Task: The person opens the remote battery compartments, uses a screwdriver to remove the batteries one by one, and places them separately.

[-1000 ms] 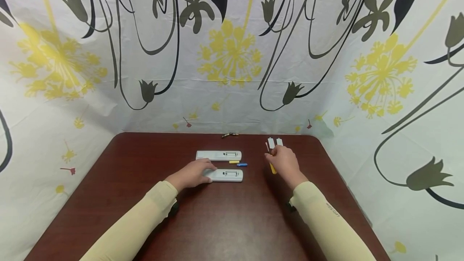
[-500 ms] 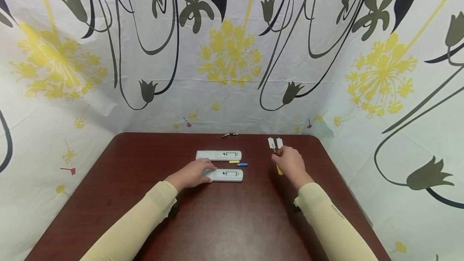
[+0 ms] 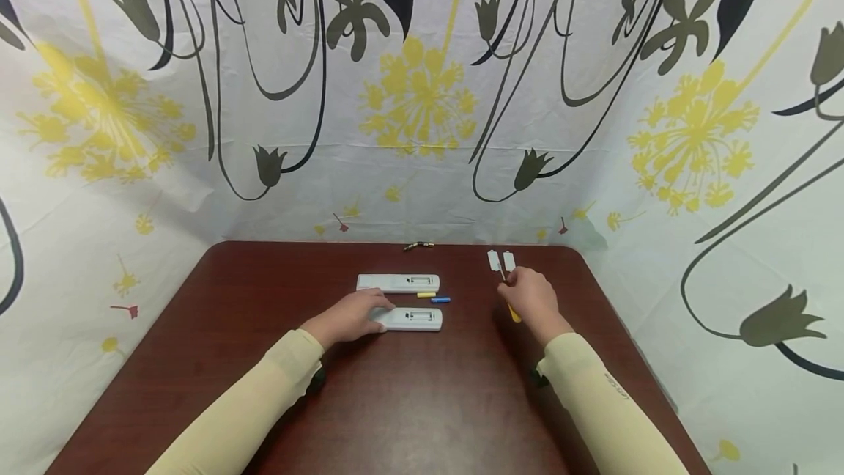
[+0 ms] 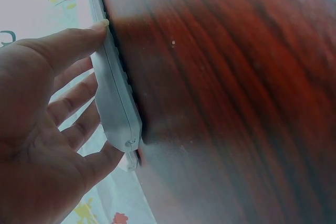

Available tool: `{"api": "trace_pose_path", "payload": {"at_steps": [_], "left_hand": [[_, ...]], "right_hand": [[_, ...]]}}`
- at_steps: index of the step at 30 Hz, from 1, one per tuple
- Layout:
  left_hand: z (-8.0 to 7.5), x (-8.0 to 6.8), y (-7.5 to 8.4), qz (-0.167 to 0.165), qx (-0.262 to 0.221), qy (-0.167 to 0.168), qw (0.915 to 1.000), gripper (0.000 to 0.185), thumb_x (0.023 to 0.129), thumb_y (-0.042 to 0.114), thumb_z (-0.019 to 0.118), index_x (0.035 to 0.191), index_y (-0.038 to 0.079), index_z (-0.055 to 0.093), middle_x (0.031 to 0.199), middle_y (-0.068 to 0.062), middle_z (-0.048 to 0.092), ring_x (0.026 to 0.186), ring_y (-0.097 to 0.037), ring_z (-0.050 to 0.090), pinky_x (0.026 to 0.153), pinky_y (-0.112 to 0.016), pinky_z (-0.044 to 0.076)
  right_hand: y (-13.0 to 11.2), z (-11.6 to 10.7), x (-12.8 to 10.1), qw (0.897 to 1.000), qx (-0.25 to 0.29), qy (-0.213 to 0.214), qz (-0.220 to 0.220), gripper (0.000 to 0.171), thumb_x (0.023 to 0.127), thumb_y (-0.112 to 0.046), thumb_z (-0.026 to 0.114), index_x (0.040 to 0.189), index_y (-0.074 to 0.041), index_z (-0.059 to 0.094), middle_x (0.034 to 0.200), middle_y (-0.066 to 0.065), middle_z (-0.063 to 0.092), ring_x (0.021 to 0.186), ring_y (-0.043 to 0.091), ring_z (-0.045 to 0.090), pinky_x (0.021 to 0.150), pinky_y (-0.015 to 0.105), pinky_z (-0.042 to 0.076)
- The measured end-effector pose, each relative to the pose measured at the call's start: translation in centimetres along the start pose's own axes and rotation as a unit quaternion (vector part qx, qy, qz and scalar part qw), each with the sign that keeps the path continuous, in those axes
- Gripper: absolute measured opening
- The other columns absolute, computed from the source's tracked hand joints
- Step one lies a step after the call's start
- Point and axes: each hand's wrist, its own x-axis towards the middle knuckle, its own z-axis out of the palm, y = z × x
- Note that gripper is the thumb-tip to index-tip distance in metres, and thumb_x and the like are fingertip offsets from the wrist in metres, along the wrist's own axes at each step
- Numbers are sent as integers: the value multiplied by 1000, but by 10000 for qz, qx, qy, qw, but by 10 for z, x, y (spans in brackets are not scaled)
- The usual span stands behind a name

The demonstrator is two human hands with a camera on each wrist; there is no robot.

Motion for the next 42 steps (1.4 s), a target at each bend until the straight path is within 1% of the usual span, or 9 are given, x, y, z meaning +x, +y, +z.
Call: {"api": "trace_pose_path", "payload": {"at_steps": [5, 13, 19, 23, 30, 36, 39, 42], "left_hand": [[0, 0, 0, -9, 1, -5, 10000, 38, 102, 18, 83, 138, 8, 75, 139, -9, 70, 135, -28, 63, 117, -46, 48], [0, 1, 0, -73, 19, -24, 10000, 38, 102, 19, 83, 139, 9, 75, 140, -8, 70, 137, -27, 62, 118, -46, 48], [0, 1, 1, -106, 49, -19, 9999, 38, 102, 20, 83, 138, 9, 75, 139, -8, 70, 136, -27, 63, 118, -45, 48], [0, 1, 1, -97, 77, -18, 9999, 38, 102, 20, 83, 139, 10, 75, 139, -8, 70, 136, -27, 63, 117, -45, 48], [1, 1, 0, -101, 77, -15, 9999, 39, 102, 20, 83, 139, 10, 75, 140, -7, 70, 136, -26, 63, 117, -45, 48], [1, 1, 0, -104, 26, -7, 9999, 39, 102, 19, 84, 138, 9, 75, 139, -8, 70, 136, -26, 63, 117, -45, 49], [1, 1, 0, -111, 13, -12, 9999, 39, 102, 19, 84, 138, 9, 75, 140, -8, 70, 136, -27, 63, 118, -45, 48], [2, 1, -1, -105, 23, -14, 9999, 39, 102, 19, 83, 139, 9, 75, 141, -9, 69, 137, -27, 62, 118, -45, 48]], "right_hand": [[0, 1, 1, 10000, -11, -53, 20, 33, 104, -27, 74, 117, 3, 73, 93, 12, 73, 73, 25, 64, 74, 47, 57], [-1, 3, 3, 10000, -63, -23, 60, 33, 104, -28, 74, 117, 2, 74, 99, 14, 75, 77, 26, 66, 77, 50, 57], [1, 5, 4, 9999, -78, -48, 85, 32, 104, -28, 75, 115, 2, 74, 93, 13, 73, 75, 27, 65, 74, 48, 56], [4, 9, 5, 9997, -57, -166, 151, 30, 104, -28, 75, 113, 1, 74, 88, 10, 71, 71, 25, 64, 71, 46, 55], [13, 18, 7, 9991, -149, -307, 249, 28, 105, -26, 76, 111, 1, 75, 86, 10, 70, 71, 25, 63, 69, 44, 55], [17, 22, 8, 9985, -79, -433, 319, 28, 104, -27, 78, 105, 1, 76, 87, 11, 71, 72, 26, 63, 66, 42, 55], [18, 25, 10, 9981, -80, -490, 364, 27, 104, -27, 79, 101, -1, 76, 86, 10, 70, 72, 26, 63, 65, 41, 55], [20, 27, 12, 9981, -137, -507, 318, 26, 104, -27, 79, 98, -2, 76, 83, 9, 70, 70, 25, 63, 64, 41, 53]]}}
